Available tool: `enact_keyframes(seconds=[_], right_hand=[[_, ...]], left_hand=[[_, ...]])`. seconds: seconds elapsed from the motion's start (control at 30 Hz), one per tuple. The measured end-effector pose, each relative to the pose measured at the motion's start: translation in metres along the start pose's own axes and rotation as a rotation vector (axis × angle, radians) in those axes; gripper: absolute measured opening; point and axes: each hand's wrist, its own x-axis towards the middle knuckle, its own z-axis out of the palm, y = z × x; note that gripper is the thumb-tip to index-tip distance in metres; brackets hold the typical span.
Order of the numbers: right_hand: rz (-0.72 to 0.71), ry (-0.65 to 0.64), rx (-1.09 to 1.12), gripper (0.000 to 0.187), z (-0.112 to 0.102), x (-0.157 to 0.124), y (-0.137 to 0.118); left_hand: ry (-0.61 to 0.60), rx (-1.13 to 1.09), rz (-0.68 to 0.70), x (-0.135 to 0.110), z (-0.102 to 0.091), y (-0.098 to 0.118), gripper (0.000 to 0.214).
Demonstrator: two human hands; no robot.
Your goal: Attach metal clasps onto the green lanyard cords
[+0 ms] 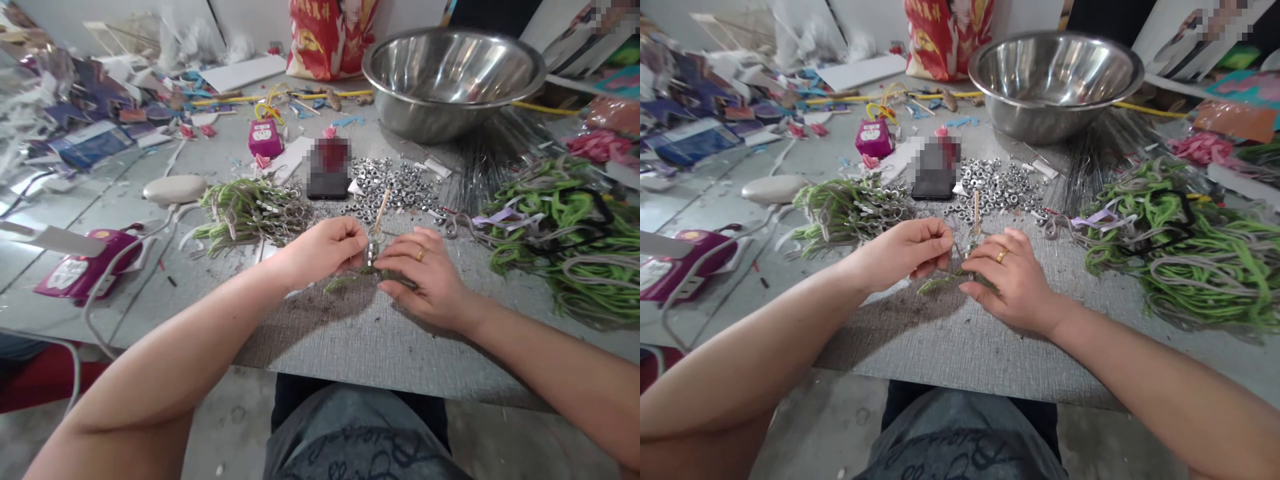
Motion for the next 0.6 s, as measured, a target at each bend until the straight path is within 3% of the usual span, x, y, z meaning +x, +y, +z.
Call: enact_keyframes(seconds=[0.1, 0.23, 0.37, 0.6], right_hand=[[0.102, 0.037, 0.011, 0.029, 0.002, 0.001, 0.0], [0.156, 0.03, 0.071, 0.023, 0.004, 0.002, -0.001], [0.2, 0.012, 0.181, 0.009, 0.002, 0.003, -0.001], [0.288, -0.029, 0.303, 0.014, -0.004, 0.005, 0.005]], left_hand=[[-0.036, -0.288, -0.056, 0.0, 0.009, 0.0, 0.017], [-0.078, -0.42, -0.102, 0.0, 0.017, 0.001, 0.017], [-0.041, -0.368, -0.085, 0.001, 0.018, -0.001, 0.017], [0.069, -0.155, -0.025, 0.005, 0.01, -0.006, 0.019]])
